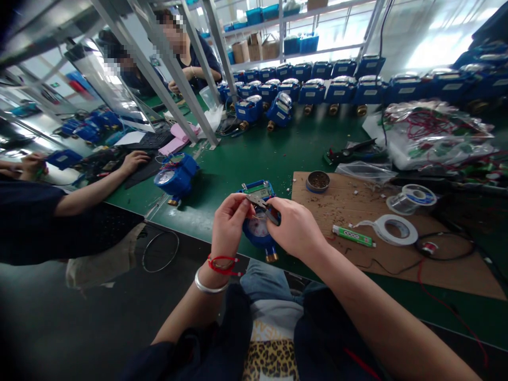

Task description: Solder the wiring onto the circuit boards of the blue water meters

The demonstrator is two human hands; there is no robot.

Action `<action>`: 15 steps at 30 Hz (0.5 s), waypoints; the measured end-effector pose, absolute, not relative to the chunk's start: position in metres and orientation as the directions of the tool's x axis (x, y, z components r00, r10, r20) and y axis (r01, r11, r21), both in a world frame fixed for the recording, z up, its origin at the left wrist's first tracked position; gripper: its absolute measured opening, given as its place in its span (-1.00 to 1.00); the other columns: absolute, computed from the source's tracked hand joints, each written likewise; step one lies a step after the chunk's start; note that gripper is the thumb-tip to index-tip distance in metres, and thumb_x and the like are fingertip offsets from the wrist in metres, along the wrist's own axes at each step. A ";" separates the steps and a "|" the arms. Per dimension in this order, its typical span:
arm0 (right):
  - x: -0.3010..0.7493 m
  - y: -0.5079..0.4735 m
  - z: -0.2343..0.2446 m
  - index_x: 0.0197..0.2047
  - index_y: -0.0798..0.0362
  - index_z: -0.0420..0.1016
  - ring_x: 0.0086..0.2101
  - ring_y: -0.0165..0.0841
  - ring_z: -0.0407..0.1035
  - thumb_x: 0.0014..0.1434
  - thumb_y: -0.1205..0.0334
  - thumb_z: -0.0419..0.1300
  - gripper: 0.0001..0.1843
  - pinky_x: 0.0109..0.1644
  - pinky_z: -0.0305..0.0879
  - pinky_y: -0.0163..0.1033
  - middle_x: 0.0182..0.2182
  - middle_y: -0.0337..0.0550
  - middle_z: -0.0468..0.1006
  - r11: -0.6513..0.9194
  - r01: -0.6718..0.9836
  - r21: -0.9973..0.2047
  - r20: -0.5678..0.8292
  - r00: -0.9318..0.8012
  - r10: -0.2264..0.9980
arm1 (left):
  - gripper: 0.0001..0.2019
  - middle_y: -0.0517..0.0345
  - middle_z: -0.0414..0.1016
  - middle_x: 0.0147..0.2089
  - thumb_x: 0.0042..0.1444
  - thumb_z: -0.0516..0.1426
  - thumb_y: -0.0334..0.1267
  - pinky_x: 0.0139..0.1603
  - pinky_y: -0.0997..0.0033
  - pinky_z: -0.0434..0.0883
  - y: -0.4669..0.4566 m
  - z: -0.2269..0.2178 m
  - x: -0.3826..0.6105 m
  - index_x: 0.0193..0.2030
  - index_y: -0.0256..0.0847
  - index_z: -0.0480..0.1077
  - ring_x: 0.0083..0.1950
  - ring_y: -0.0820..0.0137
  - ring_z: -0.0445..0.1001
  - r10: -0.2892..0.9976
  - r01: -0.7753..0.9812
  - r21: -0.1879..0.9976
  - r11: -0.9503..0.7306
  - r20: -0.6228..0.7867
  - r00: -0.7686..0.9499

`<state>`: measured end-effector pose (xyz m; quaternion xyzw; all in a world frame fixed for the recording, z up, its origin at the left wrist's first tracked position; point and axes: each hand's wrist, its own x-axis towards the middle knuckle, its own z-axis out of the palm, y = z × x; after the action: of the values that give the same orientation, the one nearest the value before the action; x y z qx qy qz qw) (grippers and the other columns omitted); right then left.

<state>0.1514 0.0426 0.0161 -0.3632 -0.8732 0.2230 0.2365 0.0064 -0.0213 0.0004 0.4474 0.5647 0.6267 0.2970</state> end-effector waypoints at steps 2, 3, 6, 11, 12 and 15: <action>0.151 0.043 0.017 -0.12 0.11 0.51 -0.36 -0.30 0.39 0.08 0.32 0.12 -0.72 -0.23 0.25 -0.24 -0.28 -0.08 0.57 0.636 0.518 -0.572 0.252 -0.627 0.737 | -0.83 0.19 0.40 -0.42 0.25 0.10 -0.15 -0.31 0.48 0.34 -0.021 0.001 0.007 -0.19 -0.20 0.39 -0.38 0.45 0.37 0.875 0.136 0.973 -0.185 0.226 -0.428; 0.152 0.043 0.017 -0.13 0.10 0.51 -0.36 -0.31 0.39 0.08 0.32 0.12 -0.72 -0.23 0.25 -0.24 -0.28 -0.08 0.57 0.638 0.510 -0.576 0.254 -0.630 0.734 | -0.83 0.19 0.40 -0.42 0.25 0.10 -0.15 -0.31 0.48 0.34 -0.021 0.001 0.007 -0.19 -0.20 0.39 -0.38 0.45 0.37 0.874 0.137 0.973 -0.184 0.226 -0.430; 0.152 0.043 0.018 -0.14 0.10 0.51 -0.36 -0.30 0.39 0.08 0.32 0.11 -0.74 -0.22 0.25 -0.24 -0.28 -0.07 0.57 0.644 0.501 -0.579 0.254 -0.639 0.726 | -0.83 0.19 0.40 -0.42 0.26 0.09 -0.15 -0.31 0.48 0.33 -0.021 0.001 0.008 -0.20 -0.20 0.39 -0.38 0.44 0.37 0.874 0.140 0.973 -0.182 0.225 -0.431; 0.152 0.044 0.018 -0.12 0.10 0.50 -0.33 -0.29 0.40 0.09 0.31 0.12 -0.73 -0.22 0.25 -0.24 -0.26 -0.08 0.57 0.638 0.510 -0.578 0.241 -0.640 0.730 | -0.84 0.19 0.39 -0.42 0.26 0.10 -0.16 -0.32 0.49 0.32 -0.021 0.002 0.009 -0.20 -0.20 0.39 -0.38 0.45 0.35 0.873 0.132 0.972 -0.192 0.231 -0.429; 0.152 0.044 0.018 -0.12 0.10 0.50 -0.33 -0.29 0.39 0.08 0.31 0.12 -0.72 -0.22 0.25 -0.25 -0.26 -0.08 0.57 0.637 0.508 -0.579 0.241 -0.640 0.729 | -0.84 0.19 0.39 -0.42 0.26 0.10 -0.17 -0.31 0.49 0.32 -0.021 0.002 0.009 -0.20 -0.20 0.39 -0.38 0.45 0.35 0.874 0.131 0.972 -0.194 0.232 -0.426; 0.152 0.044 0.019 -0.13 0.11 0.51 -0.36 -0.31 0.38 0.09 0.32 0.11 -0.73 -0.24 0.24 -0.25 -0.28 -0.09 0.57 0.634 0.505 -0.587 0.239 -0.640 0.730 | -0.83 0.18 0.39 -0.40 0.26 0.09 -0.15 -0.29 0.48 0.33 -0.021 0.002 0.008 -0.19 -0.20 0.39 -0.37 0.45 0.36 0.876 0.142 0.972 -0.185 0.229 -0.424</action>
<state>0.1521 0.0436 0.0187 -0.3537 -0.8729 0.2410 0.2343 0.0081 -0.0211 0.0017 0.4494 0.5666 0.6251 0.2937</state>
